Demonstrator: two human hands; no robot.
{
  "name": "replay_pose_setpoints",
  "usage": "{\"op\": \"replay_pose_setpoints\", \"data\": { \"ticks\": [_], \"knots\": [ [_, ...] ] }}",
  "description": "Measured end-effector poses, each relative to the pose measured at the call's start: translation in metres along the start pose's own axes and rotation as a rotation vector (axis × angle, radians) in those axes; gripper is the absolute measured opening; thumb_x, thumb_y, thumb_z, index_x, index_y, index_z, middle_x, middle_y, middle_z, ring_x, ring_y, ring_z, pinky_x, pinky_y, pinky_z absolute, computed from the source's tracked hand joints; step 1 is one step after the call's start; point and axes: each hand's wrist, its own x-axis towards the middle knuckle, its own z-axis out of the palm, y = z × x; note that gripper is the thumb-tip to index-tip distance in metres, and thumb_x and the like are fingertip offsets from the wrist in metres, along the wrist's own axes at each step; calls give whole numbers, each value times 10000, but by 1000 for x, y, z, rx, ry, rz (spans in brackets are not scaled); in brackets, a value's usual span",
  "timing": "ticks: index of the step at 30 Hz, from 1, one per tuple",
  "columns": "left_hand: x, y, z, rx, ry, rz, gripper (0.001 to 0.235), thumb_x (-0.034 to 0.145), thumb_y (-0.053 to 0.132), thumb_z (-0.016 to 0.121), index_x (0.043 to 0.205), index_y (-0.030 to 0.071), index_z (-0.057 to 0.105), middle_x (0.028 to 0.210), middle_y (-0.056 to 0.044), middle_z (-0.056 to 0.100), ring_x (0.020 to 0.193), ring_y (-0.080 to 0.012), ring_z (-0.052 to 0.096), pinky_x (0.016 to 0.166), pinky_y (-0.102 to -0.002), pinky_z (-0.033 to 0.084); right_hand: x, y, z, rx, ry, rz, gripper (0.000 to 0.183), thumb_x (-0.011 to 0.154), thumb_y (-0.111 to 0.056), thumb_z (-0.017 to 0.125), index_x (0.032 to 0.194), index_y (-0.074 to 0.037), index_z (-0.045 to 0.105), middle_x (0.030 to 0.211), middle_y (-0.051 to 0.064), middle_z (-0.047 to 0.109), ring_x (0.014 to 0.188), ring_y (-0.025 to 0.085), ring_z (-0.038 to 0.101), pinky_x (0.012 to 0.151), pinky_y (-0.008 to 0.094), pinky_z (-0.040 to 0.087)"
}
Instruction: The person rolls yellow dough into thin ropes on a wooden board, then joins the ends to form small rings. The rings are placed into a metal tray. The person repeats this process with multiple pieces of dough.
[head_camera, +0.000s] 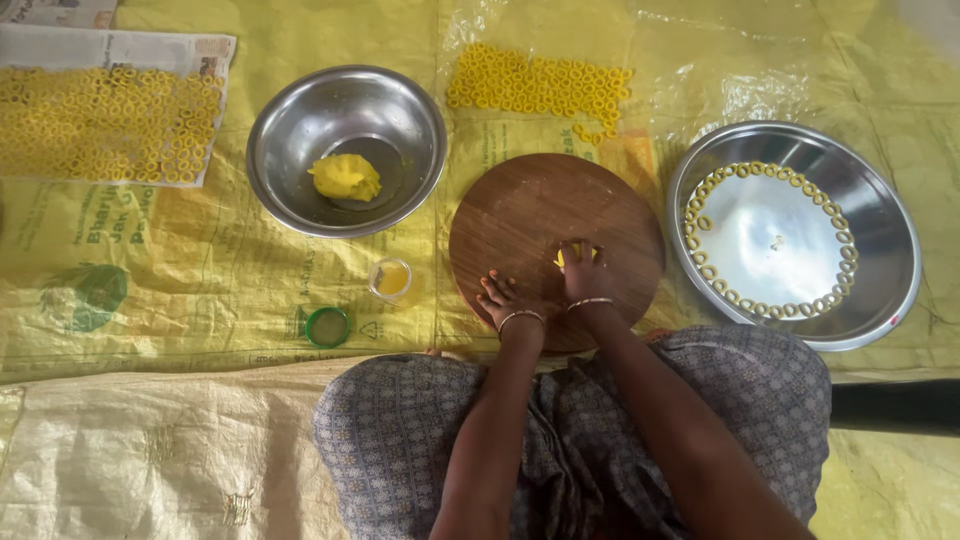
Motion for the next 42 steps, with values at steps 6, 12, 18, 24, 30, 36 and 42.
{"op": "replay_pose_setpoints", "data": {
  "ticks": [6,12,18,24,30,36,42],
  "knots": [
    [9,4,11,109,30,-4,945,1036,666,342,1633,-4,45,1679,-302,-174,1539,-525,-195,1225,-687,18,6,5,-59,1023,-154,390,538,942,-181,655,1461,-229,523,1425,130,565,1231,396,605,983,573,589],
    [22,4,21,180,54,-32,905,1050,403,543,1637,-35,11,1656,-354,-194,1523,-557,-148,1198,-705,47,-1,2,-106,2232,-393,334,577,963,-196,658,1483,-130,416,1546,167,478,1359,419,536,1158,596,452],
    [2,4,7,205,71,-25,929,1035,372,601,1629,-66,36,1656,-367,-174,1519,-565,-132,1198,-700,59,-6,-16,-129,2276,-397,347,639,975,-283,665,1533,-96,415,1529,220,489,1320,441,563,1095,567,505],
    [-19,4,-14,270,-91,15,944,989,379,685,1626,-19,113,1682,-305,-149,1554,-556,-143,1233,-704,68,-15,-13,-133,2186,-355,265,652,950,-274,700,1513,-71,441,1461,231,553,1248,447,630,1019,539,584],
    [3,3,2,187,29,-31,979,1010,386,654,1622,-71,41,1657,-363,-178,1515,-569,-146,1192,-724,50,-13,-15,-124,2223,-306,348,619,972,-314,684,1491,-59,462,1412,272,571,1221,478,630,987,529,560],
    [12,5,11,230,-1,-20,954,1030,393,614,1627,-66,28,1653,-375,-198,1515,-571,-155,1189,-719,45,-18,-15,-136,2328,-337,235,623,988,-419,630,1510,-134,446,1544,166,455,1394,394,517,1175,564,435],
    [18,5,17,151,52,-30,898,1046,382,564,1631,-38,27,1662,-341,-196,1523,-559,-154,1193,-720,33,-18,-3,-123,2524,-262,526,658,970,-593,601,1354,-69,503,1464,152,573,1323,409,575,1089,620,481]
  ]
}}
